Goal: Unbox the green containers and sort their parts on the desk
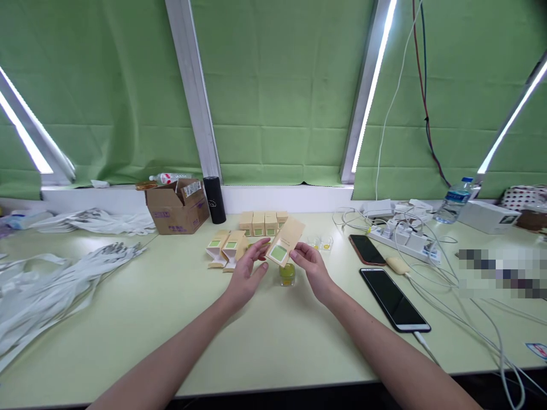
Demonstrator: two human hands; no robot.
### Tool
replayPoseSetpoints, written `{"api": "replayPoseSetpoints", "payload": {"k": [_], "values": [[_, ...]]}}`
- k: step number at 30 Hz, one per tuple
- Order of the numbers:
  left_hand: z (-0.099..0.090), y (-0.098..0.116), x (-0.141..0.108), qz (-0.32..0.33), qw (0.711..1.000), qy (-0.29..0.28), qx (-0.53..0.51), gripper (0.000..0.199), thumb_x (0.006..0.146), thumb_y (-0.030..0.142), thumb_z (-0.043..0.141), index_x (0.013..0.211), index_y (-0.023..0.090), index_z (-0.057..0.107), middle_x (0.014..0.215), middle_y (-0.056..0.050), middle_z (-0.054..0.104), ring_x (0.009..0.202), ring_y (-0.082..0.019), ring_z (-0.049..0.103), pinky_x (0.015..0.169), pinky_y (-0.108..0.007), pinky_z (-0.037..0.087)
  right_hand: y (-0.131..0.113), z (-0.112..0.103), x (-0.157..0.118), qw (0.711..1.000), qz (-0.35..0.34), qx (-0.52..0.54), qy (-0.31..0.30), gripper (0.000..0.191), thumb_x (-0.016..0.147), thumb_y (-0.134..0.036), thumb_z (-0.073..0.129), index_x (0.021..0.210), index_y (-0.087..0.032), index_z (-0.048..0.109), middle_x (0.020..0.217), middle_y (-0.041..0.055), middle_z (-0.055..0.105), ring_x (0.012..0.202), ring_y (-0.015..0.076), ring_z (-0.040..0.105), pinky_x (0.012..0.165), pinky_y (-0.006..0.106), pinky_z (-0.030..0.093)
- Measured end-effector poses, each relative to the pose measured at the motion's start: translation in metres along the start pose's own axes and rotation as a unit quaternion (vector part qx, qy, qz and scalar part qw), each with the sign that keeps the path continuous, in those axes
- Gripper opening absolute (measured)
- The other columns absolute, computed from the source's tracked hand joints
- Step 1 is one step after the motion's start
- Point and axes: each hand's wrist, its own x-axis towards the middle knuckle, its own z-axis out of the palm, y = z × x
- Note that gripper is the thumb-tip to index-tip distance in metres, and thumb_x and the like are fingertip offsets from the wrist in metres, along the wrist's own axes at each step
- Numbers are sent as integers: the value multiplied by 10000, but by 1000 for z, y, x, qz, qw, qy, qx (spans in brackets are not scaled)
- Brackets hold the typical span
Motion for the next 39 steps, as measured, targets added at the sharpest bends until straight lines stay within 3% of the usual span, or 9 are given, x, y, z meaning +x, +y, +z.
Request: {"api": "replayPoseSetpoints", "payload": {"k": [3,11,20,27,39], "values": [[3,-5,-1,20,999,-6,40,553,971,397,679,1485,255,534,1553,-137,558,1435,-317,517,1151,-448,414,4,1,0,1000,-1,-6,2,498,742,-631,846,1023,-240,721,1010,84,796,1013,307,731,954,455,551],[6,-4,0,12,1000,-8,0,514,981,404,671,1450,233,546,1516,-146,577,1419,-314,530,1148,-440,435,14,0,1,999,-9,-32,-11,548,789,-650,800,1123,-239,660,1103,106,790,1092,301,735,933,420,571],[8,2,-1,0,1000,-5,-15,524,958,412,701,1430,232,559,1497,-157,589,1410,-332,541,1161,-470,431,18,-2,2,997,-18,-68,-10,573,810,-673,766,1157,-236,636,1056,106,782,1053,297,730,892,417,564],[6,-5,0,10,1000,-9,-9,525,962,423,694,1430,229,555,1487,-162,592,1405,-328,544,1143,-456,439,16,-2,1,997,-16,-78,-20,610,795,-649,793,1195,-215,640,1083,117,780,1105,306,712,884,408,546],[6,-2,-1,-9,1000,4,-20,515,944,409,702,1414,235,580,1444,-149,622,1354,-319,571,1104,-430,450,14,-2,1,992,-32,-117,-33,505,845,-602,758,1173,-228,672,1112,101,778,1100,293,708,901,401,544]]}}
